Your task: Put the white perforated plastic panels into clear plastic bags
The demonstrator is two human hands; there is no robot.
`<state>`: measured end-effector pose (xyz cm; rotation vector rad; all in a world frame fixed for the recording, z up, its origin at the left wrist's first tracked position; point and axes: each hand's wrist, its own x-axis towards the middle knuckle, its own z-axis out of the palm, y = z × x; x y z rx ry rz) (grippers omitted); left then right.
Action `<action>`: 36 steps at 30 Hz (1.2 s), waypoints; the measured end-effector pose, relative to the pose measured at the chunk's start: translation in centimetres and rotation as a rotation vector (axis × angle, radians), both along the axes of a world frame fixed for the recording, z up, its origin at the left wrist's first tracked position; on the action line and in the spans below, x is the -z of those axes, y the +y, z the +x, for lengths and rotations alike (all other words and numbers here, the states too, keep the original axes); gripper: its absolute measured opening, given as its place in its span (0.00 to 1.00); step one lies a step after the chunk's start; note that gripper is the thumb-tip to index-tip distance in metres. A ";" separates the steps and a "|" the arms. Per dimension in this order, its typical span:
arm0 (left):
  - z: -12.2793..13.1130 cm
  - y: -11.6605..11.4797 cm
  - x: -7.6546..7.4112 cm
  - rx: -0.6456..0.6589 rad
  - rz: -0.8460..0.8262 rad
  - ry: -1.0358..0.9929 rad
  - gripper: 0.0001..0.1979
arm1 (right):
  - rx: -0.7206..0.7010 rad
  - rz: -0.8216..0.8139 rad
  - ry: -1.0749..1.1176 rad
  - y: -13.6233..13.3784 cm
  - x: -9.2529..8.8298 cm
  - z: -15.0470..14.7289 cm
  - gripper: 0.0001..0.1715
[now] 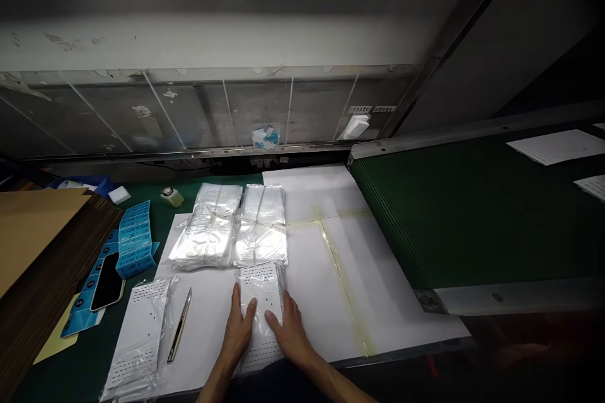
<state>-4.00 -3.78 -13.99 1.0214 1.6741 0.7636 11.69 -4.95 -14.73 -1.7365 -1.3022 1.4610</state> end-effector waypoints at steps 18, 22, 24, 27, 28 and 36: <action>1.0 -0.6 2.3 -0.012 0.074 0.075 0.35 | -0.035 0.143 -0.092 -0.2 1.2 0.4 0.38; 1.1 -0.6 2.4 -0.007 0.066 0.073 0.35 | -0.038 0.140 -0.092 -0.2 1.3 0.5 0.38; 1.1 -0.5 2.4 -0.003 0.068 0.078 0.35 | -0.043 0.145 -0.091 -0.2 1.3 0.5 0.38; 1.2 -0.5 2.4 -0.005 0.072 0.083 0.35 | -0.047 0.147 -0.089 -0.1 1.3 0.5 0.37; 1.2 -0.4 2.4 -0.007 0.073 0.083 0.35 | -0.047 0.147 -0.088 -0.1 1.2 0.5 0.37; 1.3 -0.4 2.4 -0.012 0.093 0.063 0.33 | -0.051 0.171 -0.069 0.1 0.9 0.6 0.35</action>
